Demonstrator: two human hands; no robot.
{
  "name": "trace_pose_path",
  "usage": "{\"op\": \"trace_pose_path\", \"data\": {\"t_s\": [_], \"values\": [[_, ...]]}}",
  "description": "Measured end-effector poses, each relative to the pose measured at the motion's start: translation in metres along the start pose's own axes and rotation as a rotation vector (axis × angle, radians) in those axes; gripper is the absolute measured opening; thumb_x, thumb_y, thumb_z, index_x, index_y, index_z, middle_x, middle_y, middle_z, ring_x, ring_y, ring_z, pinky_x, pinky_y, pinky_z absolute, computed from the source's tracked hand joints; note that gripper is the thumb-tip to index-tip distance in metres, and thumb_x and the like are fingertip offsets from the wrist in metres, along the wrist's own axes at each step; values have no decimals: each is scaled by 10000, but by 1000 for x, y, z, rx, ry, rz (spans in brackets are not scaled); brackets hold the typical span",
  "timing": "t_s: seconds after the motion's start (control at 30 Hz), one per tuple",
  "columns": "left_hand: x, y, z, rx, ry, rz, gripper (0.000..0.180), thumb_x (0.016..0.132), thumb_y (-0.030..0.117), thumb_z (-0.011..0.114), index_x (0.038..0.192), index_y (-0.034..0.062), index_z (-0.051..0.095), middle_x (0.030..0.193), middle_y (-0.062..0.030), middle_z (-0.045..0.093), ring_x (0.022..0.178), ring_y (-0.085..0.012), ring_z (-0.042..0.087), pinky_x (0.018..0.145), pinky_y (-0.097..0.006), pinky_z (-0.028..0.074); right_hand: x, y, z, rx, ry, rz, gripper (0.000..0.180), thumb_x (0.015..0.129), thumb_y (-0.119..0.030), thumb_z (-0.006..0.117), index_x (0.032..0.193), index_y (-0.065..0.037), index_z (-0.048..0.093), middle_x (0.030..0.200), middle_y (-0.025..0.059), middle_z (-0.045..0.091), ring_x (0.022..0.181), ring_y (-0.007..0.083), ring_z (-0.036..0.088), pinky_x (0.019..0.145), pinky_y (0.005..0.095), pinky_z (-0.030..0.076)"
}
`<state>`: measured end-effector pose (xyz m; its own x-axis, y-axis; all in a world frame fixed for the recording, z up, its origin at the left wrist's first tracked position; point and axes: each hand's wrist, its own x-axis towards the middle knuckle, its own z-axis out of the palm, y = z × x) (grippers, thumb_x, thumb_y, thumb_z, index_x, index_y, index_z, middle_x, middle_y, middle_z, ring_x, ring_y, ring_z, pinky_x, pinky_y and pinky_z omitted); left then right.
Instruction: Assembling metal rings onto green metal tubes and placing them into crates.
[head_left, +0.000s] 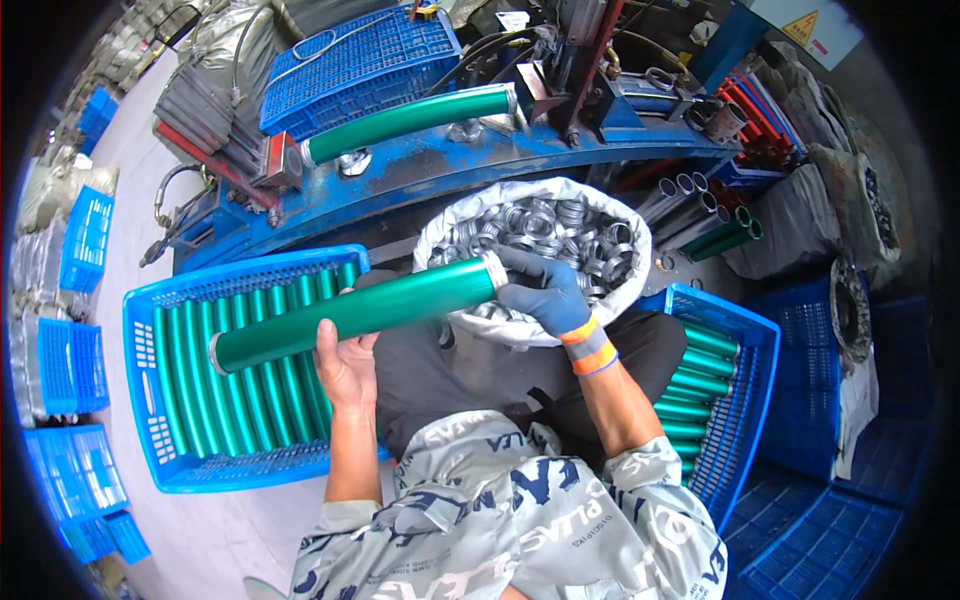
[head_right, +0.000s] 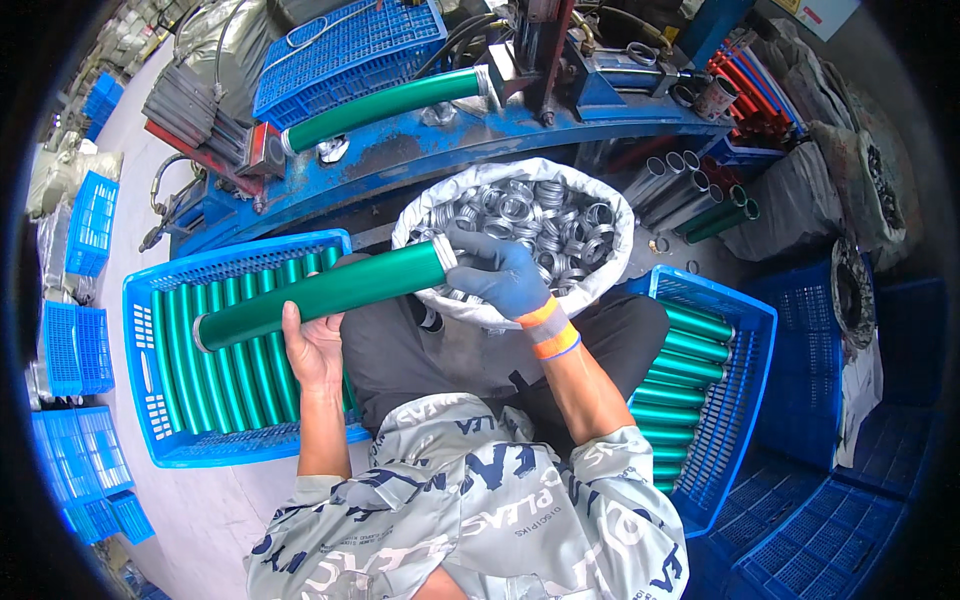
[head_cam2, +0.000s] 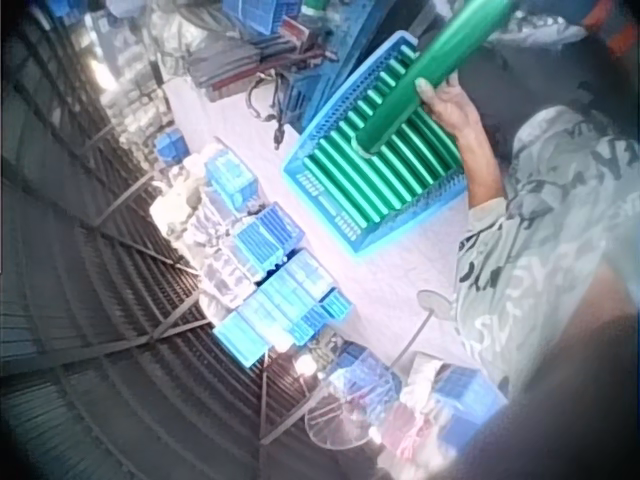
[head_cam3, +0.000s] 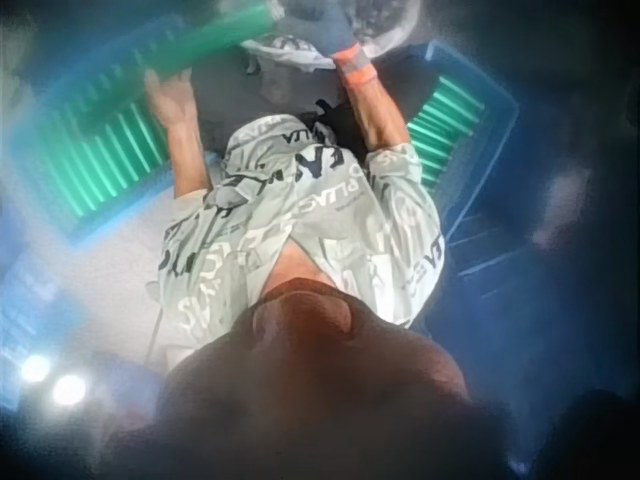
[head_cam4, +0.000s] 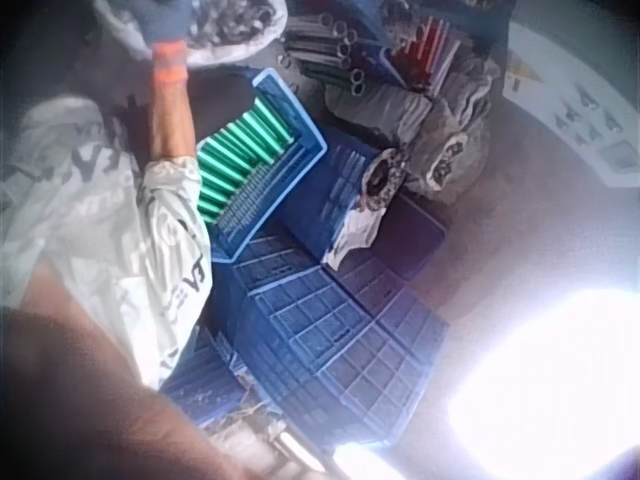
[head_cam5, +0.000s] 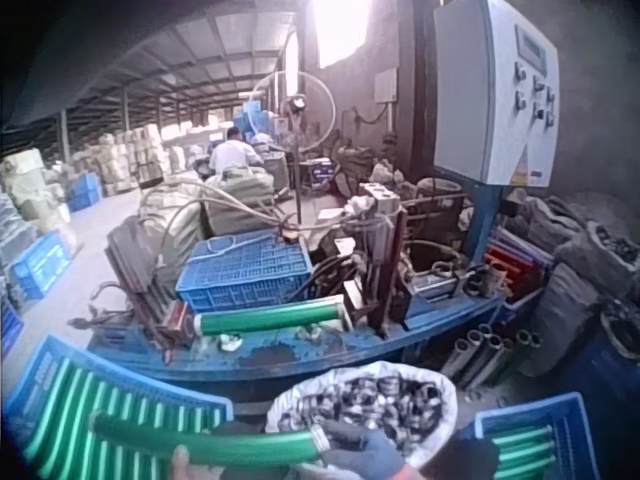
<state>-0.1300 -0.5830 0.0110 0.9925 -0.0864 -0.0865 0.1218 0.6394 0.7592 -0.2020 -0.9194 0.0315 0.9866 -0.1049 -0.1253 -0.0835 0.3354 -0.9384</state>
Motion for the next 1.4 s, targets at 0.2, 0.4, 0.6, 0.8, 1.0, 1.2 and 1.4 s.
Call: {"op": "trace_pose_path", "data": {"t_s": [0.2,0.4,0.6,0.8,1.0,1.2,1.4], "values": [[21,13,-19,-129,23,-42,570,1132,467,737,1493,32,668,1529,-174,719,1370,-332,737,1167,-500,630,29,-34,19,-40,-163,-49,727,939,44,847,1624,70,606,1229,97,827,1032,102,751,893,272,613],[34,37,-21,-286,104,-80,603,1096,485,793,1476,38,655,1506,-175,716,1358,-303,737,1076,-443,697,185,-48,3,-333,100,-376,641,1077,-251,794,1630,22,619,1546,176,711,1421,248,669,1193,381,520],[41,65,-25,-311,86,-43,544,1122,428,771,1463,22,649,1463,-158,720,1327,-292,740,1054,-428,701,306,-64,26,-1586,326,-601,886,836,-329,935,1640,-207,583,1657,135,581,1579,407,508,1297,621,392],[61,50,-25,-258,32,-122,423,1172,370,703,1467,66,693,1485,-103,733,1389,-257,690,1149,-448,607,321,-66,-19,-1763,339,-587,804,803,-310,943,1528,-175,621,1379,111,722,1399,395,635,1245,700,398],[100,-13,-1,-125,-35,-197,465,1162,356,729,1523,77,640,1546,-94,688,1457,-280,644,1206,-506,560,170,-108,-36,-965,345,-692,654,962,-170,815,1569,-32,618,1442,233,753,1229,381,786,1032,455,629],[237,-95,135,-131,-68,-181,601,1086,266,851,1576,63,569,1569,-132,648,1474,-378,624,1220,-615,532,-11,-96,-136,-288,669,-657,556,1011,-14,688,1558,26,595,1306,116,758,1074,215,756,946,376,629],[370,-133,134,-45,60,-192,642,1051,300,892,1533,0,592,1510,-236,664,1429,-449,658,1219,-632,548,-165,-59,-178,-135,778,-618,561,1044,-330,773,1463,17,636,1190,119,762,1022,222,756,934,396,640]]}}
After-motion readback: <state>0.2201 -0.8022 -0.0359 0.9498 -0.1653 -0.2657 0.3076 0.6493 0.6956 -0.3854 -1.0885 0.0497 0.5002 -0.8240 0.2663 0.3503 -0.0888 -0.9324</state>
